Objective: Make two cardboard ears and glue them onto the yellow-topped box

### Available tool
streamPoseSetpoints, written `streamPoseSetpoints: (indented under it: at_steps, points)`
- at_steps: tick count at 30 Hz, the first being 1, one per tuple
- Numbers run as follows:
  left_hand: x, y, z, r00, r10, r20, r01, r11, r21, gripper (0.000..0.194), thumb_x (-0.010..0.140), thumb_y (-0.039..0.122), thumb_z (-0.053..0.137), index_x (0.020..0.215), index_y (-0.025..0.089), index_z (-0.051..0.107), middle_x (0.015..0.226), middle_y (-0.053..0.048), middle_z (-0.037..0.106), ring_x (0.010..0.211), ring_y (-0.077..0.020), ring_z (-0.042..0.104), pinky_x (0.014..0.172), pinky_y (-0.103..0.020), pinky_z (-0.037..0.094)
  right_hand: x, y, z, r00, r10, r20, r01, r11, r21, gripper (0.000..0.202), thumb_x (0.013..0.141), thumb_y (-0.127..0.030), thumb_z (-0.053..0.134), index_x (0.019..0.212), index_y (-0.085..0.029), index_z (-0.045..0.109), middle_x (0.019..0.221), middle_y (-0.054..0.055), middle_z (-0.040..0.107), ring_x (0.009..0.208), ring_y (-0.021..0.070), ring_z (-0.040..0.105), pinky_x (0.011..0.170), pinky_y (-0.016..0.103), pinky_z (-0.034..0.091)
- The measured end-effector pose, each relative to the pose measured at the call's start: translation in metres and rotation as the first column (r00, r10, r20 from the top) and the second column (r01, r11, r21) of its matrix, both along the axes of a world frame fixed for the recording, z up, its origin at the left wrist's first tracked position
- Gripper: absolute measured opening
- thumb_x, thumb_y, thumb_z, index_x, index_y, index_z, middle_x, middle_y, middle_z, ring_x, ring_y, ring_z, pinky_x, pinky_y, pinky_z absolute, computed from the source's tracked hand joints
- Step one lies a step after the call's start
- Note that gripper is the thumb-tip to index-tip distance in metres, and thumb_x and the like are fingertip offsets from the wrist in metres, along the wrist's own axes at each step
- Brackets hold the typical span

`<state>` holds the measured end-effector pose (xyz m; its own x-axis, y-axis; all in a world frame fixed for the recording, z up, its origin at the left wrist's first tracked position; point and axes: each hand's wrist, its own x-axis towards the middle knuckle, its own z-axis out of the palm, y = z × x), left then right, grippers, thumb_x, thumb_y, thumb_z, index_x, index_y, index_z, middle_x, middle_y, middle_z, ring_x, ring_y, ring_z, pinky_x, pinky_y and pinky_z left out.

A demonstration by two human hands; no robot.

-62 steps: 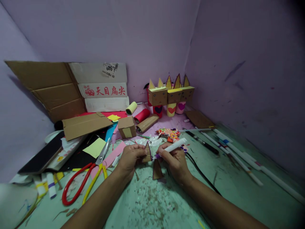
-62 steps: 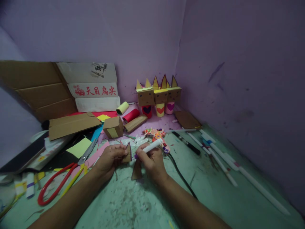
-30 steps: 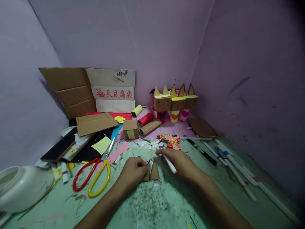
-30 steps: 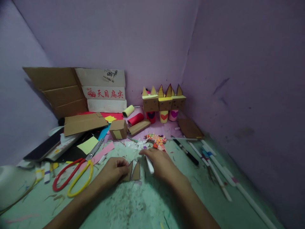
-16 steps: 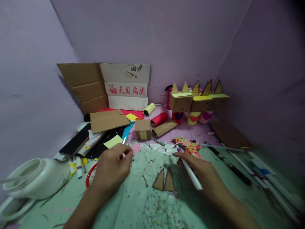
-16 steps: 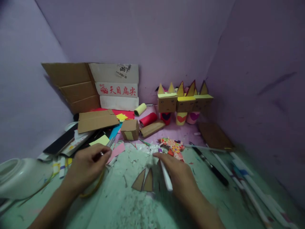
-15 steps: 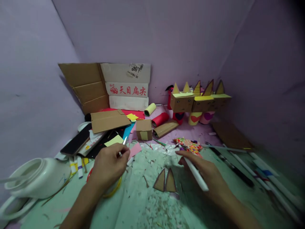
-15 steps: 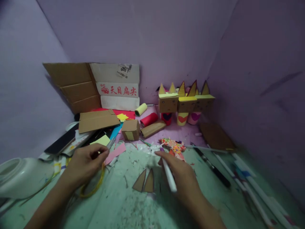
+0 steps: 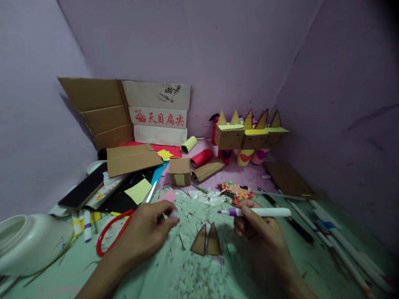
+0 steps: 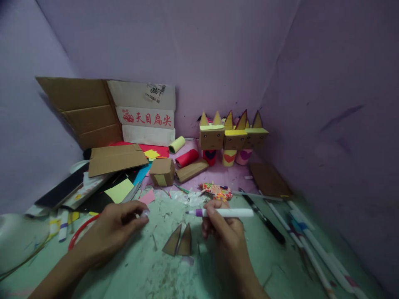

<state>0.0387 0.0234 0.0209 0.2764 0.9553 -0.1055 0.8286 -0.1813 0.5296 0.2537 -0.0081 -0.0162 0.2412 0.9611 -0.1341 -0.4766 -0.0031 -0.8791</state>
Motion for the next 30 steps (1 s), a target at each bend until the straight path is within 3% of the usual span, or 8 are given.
streamPoseSetpoints:
  at_steps: [3, 6, 17, 23, 26, 30]
  points:
    - [0.013, -0.011, -0.002, 0.976, -0.169, 0.137, 0.177, 0.983, -0.047, 0.016, 0.080, 0.027, 0.048, 0.084, 0.019, 0.062, 0.072, 0.000, 0.063, 0.067, -0.0140, 0.055, 0.062, -0.024, 0.038, -0.009, -0.008, 0.001, 0.995, 0.018, 0.101, -0.022, 0.999, 0.037, 0.027, 0.069, -0.041, 0.067, 0.065, -0.017, 0.059, 0.044, -0.002, 0.049, 0.043, 0.0097, 0.043, 0.043, 0.020, 0.033]
    - [0.023, -0.018, -0.006, 0.957, -0.217, 0.194, 0.229, 0.972, -0.043, 0.015, 0.081, 0.020, 0.048, 0.085, 0.020, 0.062, 0.081, -0.001, 0.064, 0.076, -0.0147, 0.056, 0.068, -0.025, 0.039, -0.015, -0.016, 0.001, 0.978, 0.038, 0.206, -0.049, 0.998, 0.050, 0.030, 0.069, -0.045, 0.067, 0.065, -0.016, 0.061, 0.046, -0.002, 0.050, 0.044, 0.0099, 0.044, 0.043, 0.021, 0.033]
    - [0.030, -0.023, -0.009, 0.891, -0.219, 0.398, 0.262, 0.963, -0.058, 0.015, 0.082, 0.020, 0.051, 0.080, 0.021, 0.066, 0.074, 0.000, 0.062, 0.072, -0.0132, 0.055, 0.065, -0.025, 0.039, -0.020, -0.019, -0.007, 0.938, 0.209, 0.278, -0.243, 0.966, 0.094, 0.027, 0.074, -0.042, 0.063, 0.070, -0.015, 0.061, 0.052, 0.000, 0.055, 0.050, 0.0109, 0.048, 0.048, 0.023, 0.035]
    - [0.032, -0.023, -0.010, 0.838, -0.152, 0.524, 0.202, 0.979, -0.038, 0.016, 0.079, 0.022, 0.056, 0.075, 0.021, 0.071, 0.069, -0.002, 0.064, 0.065, -0.0133, 0.057, 0.059, -0.024, 0.042, -0.022, -0.017, -0.014, 0.953, 0.288, 0.099, -0.295, 0.953, 0.068, 0.025, 0.071, -0.039, 0.068, 0.074, -0.015, 0.060, 0.051, 0.001, 0.060, 0.047, 0.0110, 0.053, 0.047, 0.022, 0.038]
    - [0.032, -0.026, -0.017, 0.819, -0.212, 0.533, 0.181, 0.977, 0.109, 0.016, 0.079, 0.021, 0.054, 0.074, 0.019, 0.070, 0.066, -0.003, 0.063, 0.060, -0.0130, 0.057, 0.056, -0.024, 0.042, -0.025, -0.018, -0.020, 0.949, 0.315, 0.004, -0.314, 0.947, 0.070, 0.027, 0.070, -0.040, 0.069, 0.075, -0.015, 0.060, 0.051, 0.000, 0.060, 0.045, 0.0097, 0.052, 0.046, 0.021, 0.037]
    - [0.034, -0.033, -0.031, 0.798, -0.312, 0.515, 0.131, 0.925, 0.356, 0.015, 0.079, 0.014, 0.051, 0.076, 0.017, 0.066, 0.064, -0.004, 0.061, 0.058, -0.0130, 0.057, 0.053, -0.024, 0.043, -0.029, -0.019, -0.027, 0.946, 0.316, -0.066, -0.311, 0.948, 0.071, 0.027, 0.069, -0.038, 0.071, 0.075, -0.015, 0.059, 0.052, -0.001, 0.060, 0.042, 0.0080, 0.052, 0.043, 0.019, 0.038]
